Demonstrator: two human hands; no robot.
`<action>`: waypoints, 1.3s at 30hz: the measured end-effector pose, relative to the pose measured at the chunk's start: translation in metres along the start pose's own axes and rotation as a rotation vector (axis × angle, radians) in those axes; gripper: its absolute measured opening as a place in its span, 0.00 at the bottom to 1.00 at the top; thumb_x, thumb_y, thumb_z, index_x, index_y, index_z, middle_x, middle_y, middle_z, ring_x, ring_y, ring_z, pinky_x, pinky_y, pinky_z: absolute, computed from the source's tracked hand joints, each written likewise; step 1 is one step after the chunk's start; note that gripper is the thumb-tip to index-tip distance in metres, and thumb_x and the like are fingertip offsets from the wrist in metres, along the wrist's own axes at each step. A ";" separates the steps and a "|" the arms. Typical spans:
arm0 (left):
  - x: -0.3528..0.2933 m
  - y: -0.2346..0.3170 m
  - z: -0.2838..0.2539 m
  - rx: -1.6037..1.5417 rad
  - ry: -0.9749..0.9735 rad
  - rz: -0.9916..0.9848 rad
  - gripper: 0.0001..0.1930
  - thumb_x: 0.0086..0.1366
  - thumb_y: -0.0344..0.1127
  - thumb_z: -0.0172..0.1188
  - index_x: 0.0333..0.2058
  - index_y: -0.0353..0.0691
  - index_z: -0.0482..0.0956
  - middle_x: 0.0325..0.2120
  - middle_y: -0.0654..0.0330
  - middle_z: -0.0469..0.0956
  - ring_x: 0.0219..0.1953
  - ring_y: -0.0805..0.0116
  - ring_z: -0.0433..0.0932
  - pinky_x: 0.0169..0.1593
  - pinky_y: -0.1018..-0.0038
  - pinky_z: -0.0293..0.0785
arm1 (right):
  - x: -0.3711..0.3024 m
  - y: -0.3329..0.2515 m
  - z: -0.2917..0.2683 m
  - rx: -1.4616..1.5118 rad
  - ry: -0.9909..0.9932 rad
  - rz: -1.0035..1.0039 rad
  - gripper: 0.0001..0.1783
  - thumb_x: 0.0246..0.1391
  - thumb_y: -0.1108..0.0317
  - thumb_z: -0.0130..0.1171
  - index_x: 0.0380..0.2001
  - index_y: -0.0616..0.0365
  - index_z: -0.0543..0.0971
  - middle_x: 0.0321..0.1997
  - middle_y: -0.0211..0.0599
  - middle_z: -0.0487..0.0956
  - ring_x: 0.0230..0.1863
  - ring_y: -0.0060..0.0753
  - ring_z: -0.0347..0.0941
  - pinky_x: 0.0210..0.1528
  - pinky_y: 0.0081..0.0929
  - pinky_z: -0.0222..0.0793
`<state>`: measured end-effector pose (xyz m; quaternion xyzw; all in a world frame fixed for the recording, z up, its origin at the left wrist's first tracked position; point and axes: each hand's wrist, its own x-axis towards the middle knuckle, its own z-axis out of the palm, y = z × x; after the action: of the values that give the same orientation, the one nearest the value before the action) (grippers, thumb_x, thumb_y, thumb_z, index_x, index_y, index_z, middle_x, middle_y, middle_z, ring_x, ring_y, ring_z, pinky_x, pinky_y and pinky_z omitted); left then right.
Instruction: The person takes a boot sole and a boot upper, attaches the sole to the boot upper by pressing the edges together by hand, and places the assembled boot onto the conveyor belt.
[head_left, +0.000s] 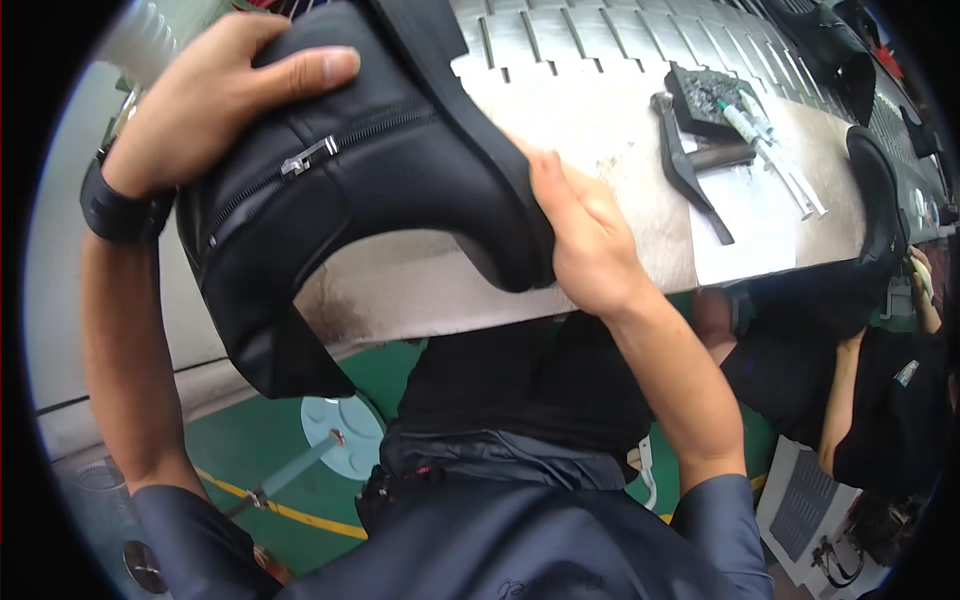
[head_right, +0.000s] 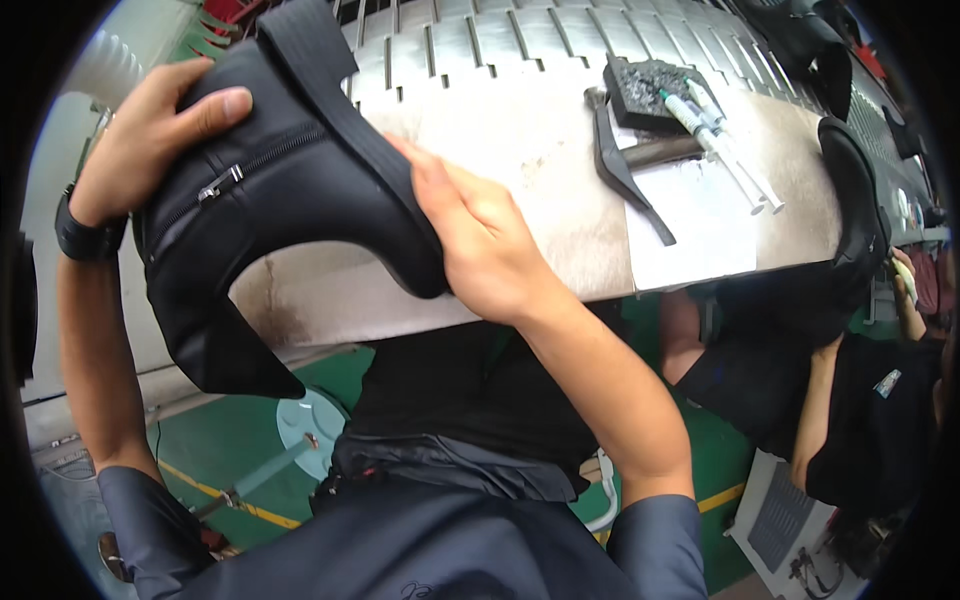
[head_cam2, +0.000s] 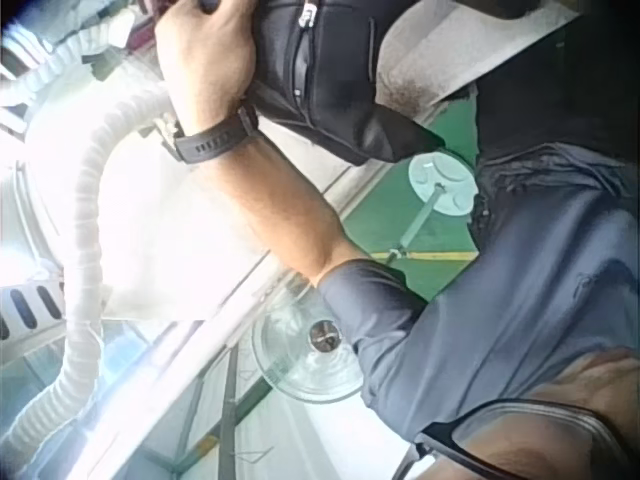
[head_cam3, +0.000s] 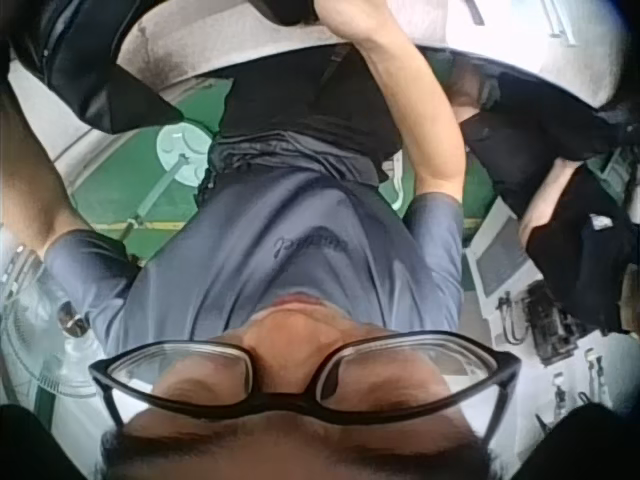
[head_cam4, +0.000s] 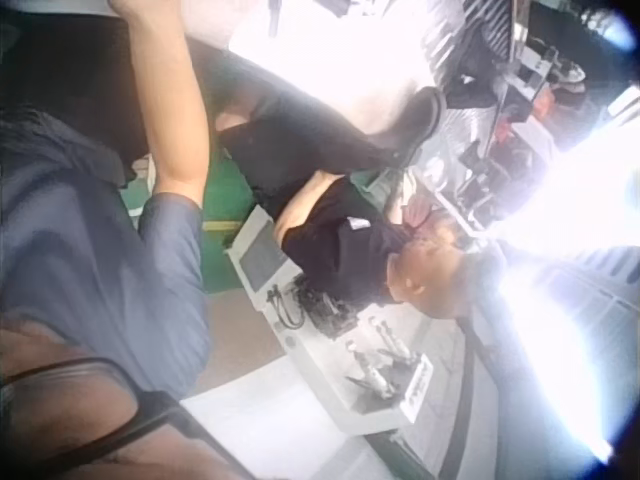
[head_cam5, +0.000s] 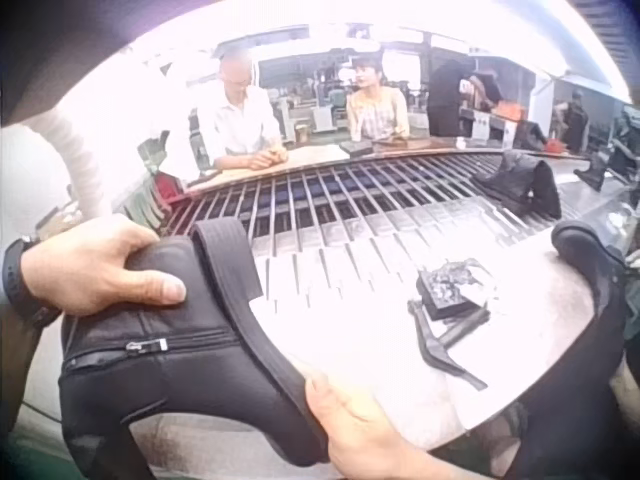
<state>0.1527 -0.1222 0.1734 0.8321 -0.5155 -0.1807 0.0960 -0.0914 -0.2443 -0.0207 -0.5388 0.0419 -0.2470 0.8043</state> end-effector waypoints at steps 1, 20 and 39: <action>0.000 -0.003 0.005 -0.013 0.007 0.010 0.31 0.73 0.58 0.68 0.42 0.26 0.81 0.30 0.64 0.78 0.35 0.78 0.76 0.41 0.76 0.75 | -0.006 0.008 -0.011 -0.074 -0.015 0.024 0.31 0.84 0.57 0.39 0.74 0.72 0.67 0.73 0.47 0.76 0.73 0.31 0.70 0.76 0.28 0.61; -0.021 0.027 0.003 0.048 0.217 0.169 0.36 0.65 0.59 0.76 0.41 0.21 0.81 0.31 0.45 0.84 0.35 0.58 0.85 0.43 0.64 0.81 | 0.121 -0.062 0.010 -0.036 0.106 0.077 0.29 0.81 0.52 0.45 0.70 0.63 0.74 0.53 0.43 0.86 0.54 0.35 0.82 0.63 0.30 0.75; -0.018 0.016 0.002 -0.047 0.119 0.057 0.33 0.65 0.53 0.76 0.52 0.25 0.80 0.37 0.51 0.83 0.42 0.64 0.82 0.50 0.67 0.78 | 0.138 -0.032 0.031 0.285 0.278 -0.188 0.23 0.78 0.54 0.51 0.61 0.61 0.78 0.51 0.37 0.85 0.53 0.28 0.81 0.61 0.29 0.74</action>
<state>0.1317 -0.1128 0.1808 0.8239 -0.5279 -0.1402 0.1509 0.0282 -0.2883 0.0477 -0.3821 0.0664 -0.3962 0.8322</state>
